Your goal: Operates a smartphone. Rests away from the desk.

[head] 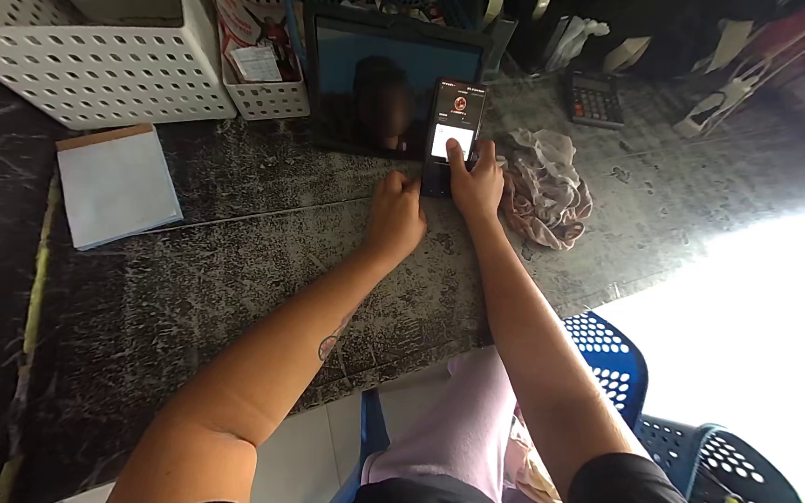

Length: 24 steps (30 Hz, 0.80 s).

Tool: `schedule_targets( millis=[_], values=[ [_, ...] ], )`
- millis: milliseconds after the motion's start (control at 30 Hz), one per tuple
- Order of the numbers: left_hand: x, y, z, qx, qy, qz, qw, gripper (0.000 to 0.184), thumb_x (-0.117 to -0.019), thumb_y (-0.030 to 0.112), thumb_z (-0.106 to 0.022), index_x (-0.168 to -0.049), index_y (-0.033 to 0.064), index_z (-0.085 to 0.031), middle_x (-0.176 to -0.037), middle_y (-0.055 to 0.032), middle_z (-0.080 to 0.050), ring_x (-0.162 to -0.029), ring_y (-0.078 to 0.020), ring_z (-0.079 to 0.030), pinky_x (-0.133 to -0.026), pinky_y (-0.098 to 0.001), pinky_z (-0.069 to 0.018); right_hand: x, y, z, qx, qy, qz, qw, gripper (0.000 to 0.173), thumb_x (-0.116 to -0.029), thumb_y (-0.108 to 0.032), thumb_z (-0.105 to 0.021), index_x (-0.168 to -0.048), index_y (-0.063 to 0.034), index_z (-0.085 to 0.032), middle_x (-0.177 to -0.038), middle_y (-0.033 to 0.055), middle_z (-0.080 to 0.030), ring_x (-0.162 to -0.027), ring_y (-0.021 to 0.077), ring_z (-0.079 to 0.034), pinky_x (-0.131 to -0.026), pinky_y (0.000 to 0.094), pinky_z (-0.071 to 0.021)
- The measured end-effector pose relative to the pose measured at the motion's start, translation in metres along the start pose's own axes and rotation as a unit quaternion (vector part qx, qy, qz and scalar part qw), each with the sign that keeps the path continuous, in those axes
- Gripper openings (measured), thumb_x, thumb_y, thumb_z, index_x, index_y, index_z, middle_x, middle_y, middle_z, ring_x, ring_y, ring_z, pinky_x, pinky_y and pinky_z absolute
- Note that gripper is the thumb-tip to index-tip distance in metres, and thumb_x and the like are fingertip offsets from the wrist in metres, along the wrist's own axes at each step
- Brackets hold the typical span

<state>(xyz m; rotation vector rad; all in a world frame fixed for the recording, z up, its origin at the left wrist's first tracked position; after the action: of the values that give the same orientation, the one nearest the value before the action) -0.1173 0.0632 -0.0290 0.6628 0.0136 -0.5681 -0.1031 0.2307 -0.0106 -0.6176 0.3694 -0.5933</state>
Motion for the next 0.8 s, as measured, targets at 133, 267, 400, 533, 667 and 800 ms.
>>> schedule_targets(
  millis=[133, 267, 400, 533, 667, 800],
  values=[
    [0.0, 0.0, 0.0, -0.003, 0.003, -0.001, 1.0, 0.037, -0.1015, 0.013, -0.054, -0.135, 0.0012, -0.064, -0.13, -0.0201, -0.059, -0.122, -0.0364, -0.055, -0.106, -0.0462, -0.0454, -0.001, 0.001, -0.002, 0.0, 0.005, 0.003, 1.0, 0.063, -0.0977, -0.067, -0.05, -0.128, -0.0118, -0.058, -0.095, 0.0132, -0.072, -0.093, 0.0328, -0.071, -0.081, 0.0569, -0.0535],
    [0.0, 0.0, -0.001, -0.005, 0.0, -0.002, 1.0, 0.037, -0.1011, 0.014, -0.055, -0.135, 0.0011, -0.064, -0.13, -0.0202, -0.059, -0.121, -0.0365, -0.056, -0.105, -0.0464, -0.0458, -0.001, 0.003, -0.001, -0.023, 0.006, 0.009, 1.0, 0.062, -0.1016, -0.066, -0.04, -0.125, -0.0123, -0.059, -0.09, 0.0115, -0.071, -0.089, 0.0317, -0.071, -0.077, 0.0559, -0.053],
    [0.0, 0.0, 0.0, 0.0, 0.007, -0.007, 1.0, 0.038, -0.1007, 0.013, -0.055, -0.135, 0.0002, -0.064, -0.13, -0.0208, -0.059, -0.122, -0.0369, -0.056, -0.105, -0.0465, -0.0459, 0.0, 0.005, 0.0, -0.043, 0.012, 0.014, 0.999, 0.056, -0.106, -0.059, -0.034, -0.124, -0.0132, -0.062, -0.087, 0.0107, -0.07, -0.086, 0.0303, -0.07, -0.076, 0.0553, -0.0521],
    [0.001, 0.0, 0.001, 0.009, 0.004, -0.006, 1.0, 0.037, -0.1009, 0.012, -0.054, -0.135, -0.0004, -0.064, -0.131, -0.0215, -0.059, -0.123, -0.0372, -0.055, -0.106, -0.0471, -0.0455, -0.002, 0.011, 0.001, -0.115, 0.002, 0.053, 0.992, 0.051, -0.1096, -0.048, -0.034, -0.123, -0.0092, -0.063, -0.092, 0.0105, -0.069, -0.091, 0.0254, -0.068, -0.083, 0.0524, -0.0517],
    [0.001, 0.0, 0.0, 0.013, 0.002, -0.005, 1.0, 0.037, -0.1011, 0.012, -0.055, -0.135, -0.0005, -0.064, -0.131, -0.0216, -0.059, -0.123, -0.0375, -0.055, -0.106, -0.0473, -0.0454, -0.004, 0.018, -0.003, -0.207, -0.046, 0.086, 0.974, 0.044, -0.1098, -0.039, -0.042, -0.13, -0.0057, -0.062, -0.103, 0.0085, -0.071, -0.094, 0.0148, -0.068, -0.087, 0.0414, -0.0541],
    [0.001, 0.0, 0.001, 0.017, 0.007, -0.013, 1.0, 0.037, -0.1017, 0.012, -0.055, -0.134, -0.0017, -0.064, -0.13, -0.022, -0.059, -0.12, -0.0384, -0.056, -0.105, -0.0478, -0.0463, 0.002, 0.013, -0.015, -0.25, -0.16, 0.122, 0.947, 0.065, -0.093, -0.018, -0.068, -0.149, -0.0002, -0.04, -0.107, 0.0115, -0.073, -0.093, 0.015, -0.073, -0.087, 0.0358, -0.061]
  ],
)
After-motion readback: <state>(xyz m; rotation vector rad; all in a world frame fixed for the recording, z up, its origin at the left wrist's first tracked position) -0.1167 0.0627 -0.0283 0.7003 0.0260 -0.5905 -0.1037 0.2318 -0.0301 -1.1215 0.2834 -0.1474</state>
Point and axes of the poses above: each hand's wrist, its own x-axis away from the middle knuckle, its own z-axis out of the back of the hand, y = z × x, the point moved 10 cm from there along -x, towards the middle knuckle
